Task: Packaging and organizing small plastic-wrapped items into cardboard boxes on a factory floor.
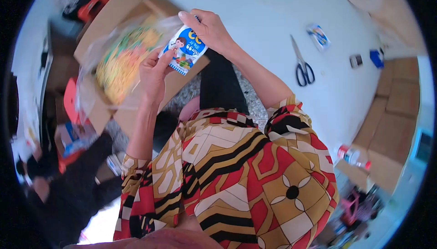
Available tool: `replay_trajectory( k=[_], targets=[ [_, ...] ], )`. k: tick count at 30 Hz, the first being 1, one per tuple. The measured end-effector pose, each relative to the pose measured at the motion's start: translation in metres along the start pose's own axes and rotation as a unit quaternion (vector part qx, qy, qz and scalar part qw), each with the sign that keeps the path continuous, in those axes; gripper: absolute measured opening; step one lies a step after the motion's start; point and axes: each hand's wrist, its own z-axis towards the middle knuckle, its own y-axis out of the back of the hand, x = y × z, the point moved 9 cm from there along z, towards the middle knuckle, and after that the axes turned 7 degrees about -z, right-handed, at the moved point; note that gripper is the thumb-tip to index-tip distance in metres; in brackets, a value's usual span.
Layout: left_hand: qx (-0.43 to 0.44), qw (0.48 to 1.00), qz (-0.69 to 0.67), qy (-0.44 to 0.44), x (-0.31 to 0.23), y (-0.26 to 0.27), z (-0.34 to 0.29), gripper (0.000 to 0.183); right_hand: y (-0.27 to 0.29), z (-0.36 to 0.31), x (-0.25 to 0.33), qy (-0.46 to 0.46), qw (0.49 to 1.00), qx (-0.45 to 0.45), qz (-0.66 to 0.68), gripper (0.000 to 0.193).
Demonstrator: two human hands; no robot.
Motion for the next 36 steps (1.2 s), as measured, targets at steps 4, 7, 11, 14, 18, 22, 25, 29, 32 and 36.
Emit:
replay_trajectory(
  k=[4, 7, 11, 14, 18, 22, 25, 29, 32, 36],
  targets=[
    [0.086, 0.995, 0.034, 0.029, 0.000, -0.080, 0.023, 0.028, 0.094, -0.021, -0.020, -0.026, 0.989, -0.130, -0.059, 0.039],
    [0.134, 0.986, 0.093, 0.026, 0.007, -0.117, 0.044, 0.032, 0.142, -0.030, -0.027, -0.054, 0.984, -0.156, -0.071, 0.037],
    [0.219, 0.970, 0.095, 0.058, 0.040, -0.165, 0.071, 0.033, 0.188, -0.042, -0.053, -0.067, 0.973, -0.212, -0.064, 0.049],
    [0.202, 0.969, 0.089, 0.111, 0.071, -0.172, 0.093, 0.030, 0.203, -0.041, -0.086, -0.113, 0.965, -0.228, -0.063, 0.052],
    [0.191, 0.968, 0.076, 0.145, 0.100, -0.180, 0.114, 0.023, 0.222, -0.035, -0.133, -0.148, 0.966, -0.205, -0.043, 0.043],
    [0.179, 0.966, 0.081, 0.165, 0.120, -0.166, 0.128, 0.021, 0.254, -0.037, -0.159, -0.168, 0.948, -0.255, -0.083, 0.044],
    [0.162, 0.967, 0.115, 0.161, 0.130, -0.158, 0.133, 0.016, 0.278, -0.047, -0.166, -0.185, 0.929, -0.301, -0.113, 0.044],
    [0.165, 0.968, 0.150, 0.117, 0.133, -0.161, 0.141, 0.017, 0.300, -0.051, -0.173, -0.180, 0.928, -0.313, -0.093, 0.053],
    [0.164, 0.959, 0.233, 0.000, 0.120, -0.171, 0.145, 0.024, 0.305, -0.056, -0.177, -0.182, 0.923, -0.336, -0.034, 0.055],
    [0.175, 0.960, 0.217, 0.028, 0.114, -0.192, 0.135, 0.040, 0.298, -0.064, -0.178, -0.194, 0.921, -0.337, 0.007, 0.053]
  ],
)
